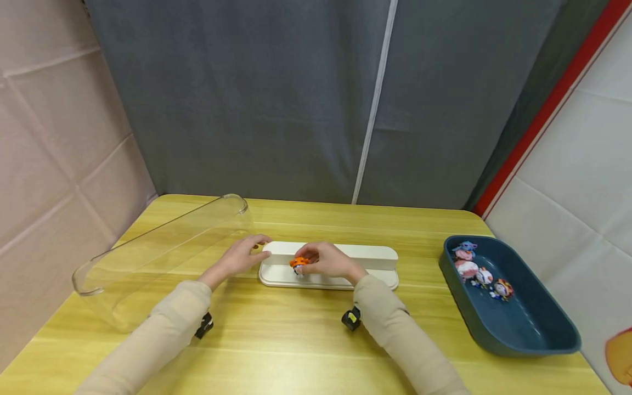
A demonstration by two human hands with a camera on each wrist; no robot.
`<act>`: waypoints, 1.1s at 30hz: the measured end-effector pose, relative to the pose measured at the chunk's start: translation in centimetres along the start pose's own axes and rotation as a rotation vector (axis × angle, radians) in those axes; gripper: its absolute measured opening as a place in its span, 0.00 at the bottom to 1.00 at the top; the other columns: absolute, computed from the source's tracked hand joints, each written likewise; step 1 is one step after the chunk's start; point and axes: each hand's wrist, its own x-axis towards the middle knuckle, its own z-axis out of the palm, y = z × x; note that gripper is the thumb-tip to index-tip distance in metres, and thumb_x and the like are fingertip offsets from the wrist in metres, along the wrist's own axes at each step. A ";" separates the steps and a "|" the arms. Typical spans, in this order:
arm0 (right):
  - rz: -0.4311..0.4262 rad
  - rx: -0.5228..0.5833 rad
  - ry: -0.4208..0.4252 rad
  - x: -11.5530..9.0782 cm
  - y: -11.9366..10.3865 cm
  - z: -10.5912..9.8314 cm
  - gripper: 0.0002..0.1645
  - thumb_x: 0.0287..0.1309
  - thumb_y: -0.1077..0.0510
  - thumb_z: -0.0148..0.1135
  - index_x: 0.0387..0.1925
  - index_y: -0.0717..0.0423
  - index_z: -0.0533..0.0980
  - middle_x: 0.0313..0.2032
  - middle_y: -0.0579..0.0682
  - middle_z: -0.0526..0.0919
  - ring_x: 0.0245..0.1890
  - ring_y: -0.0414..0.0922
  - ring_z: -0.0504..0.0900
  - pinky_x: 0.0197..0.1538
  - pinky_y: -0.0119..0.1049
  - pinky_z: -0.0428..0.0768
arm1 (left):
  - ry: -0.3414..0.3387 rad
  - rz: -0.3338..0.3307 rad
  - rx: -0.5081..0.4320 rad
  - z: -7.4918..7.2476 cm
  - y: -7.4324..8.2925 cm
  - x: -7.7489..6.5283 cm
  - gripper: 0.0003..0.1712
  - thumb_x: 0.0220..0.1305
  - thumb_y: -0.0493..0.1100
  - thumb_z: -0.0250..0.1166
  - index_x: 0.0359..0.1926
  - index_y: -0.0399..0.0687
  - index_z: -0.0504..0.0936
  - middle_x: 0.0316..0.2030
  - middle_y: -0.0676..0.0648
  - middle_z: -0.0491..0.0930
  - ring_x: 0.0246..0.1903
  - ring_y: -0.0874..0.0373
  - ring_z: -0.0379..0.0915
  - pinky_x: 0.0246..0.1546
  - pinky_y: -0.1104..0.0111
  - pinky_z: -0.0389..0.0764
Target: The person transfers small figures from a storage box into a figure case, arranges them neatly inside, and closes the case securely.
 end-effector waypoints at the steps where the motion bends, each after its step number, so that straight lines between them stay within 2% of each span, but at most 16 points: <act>1: 0.000 -0.007 0.000 0.1 0.0 0.1 0.17 0.48 0.60 0.65 0.42 0.58 0.76 0.35 0.45 0.79 0.35 0.38 0.75 0.41 0.28 0.74 | -0.001 0.000 -0.001 0.0 0.0 0.0 0.21 0.61 0.47 0.56 0.53 0.42 0.70 0.50 0.41 0.71 0.48 0.46 0.66 0.46 0.53 0.68; 12: -0.003 -0.047 0.007 0.7 -0.9 1.7 0.17 0.48 0.58 0.66 0.42 0.59 0.76 0.35 0.45 0.79 0.34 0.38 0.76 0.40 0.27 0.74 | 0.000 0.005 -0.011 -0.1 0.1 0.0 0.21 0.61 0.47 0.56 0.52 0.42 0.71 0.50 0.40 0.71 0.48 0.45 0.66 0.46 0.53 0.68; 27: -0.023 -0.203 0.089 1.5 -1.0 3.7 0.16 0.49 0.58 0.65 0.42 0.57 0.76 0.35 0.45 0.80 0.35 0.36 0.76 0.40 0.26 0.73 | 0.006 0.020 -0.002 0.0 0.0 0.0 0.21 0.61 0.47 0.56 0.52 0.41 0.71 0.50 0.40 0.71 0.48 0.45 0.67 0.46 0.53 0.68; 33: -0.006 -0.227 0.129 1.4 -1.1 4.0 0.16 0.49 0.57 0.64 0.43 0.56 0.76 0.37 0.46 0.80 0.35 0.37 0.76 0.40 0.29 0.73 | 0.007 0.015 -0.004 0.0 0.0 0.0 0.21 0.61 0.46 0.57 0.52 0.42 0.71 0.50 0.40 0.71 0.48 0.45 0.67 0.46 0.52 0.68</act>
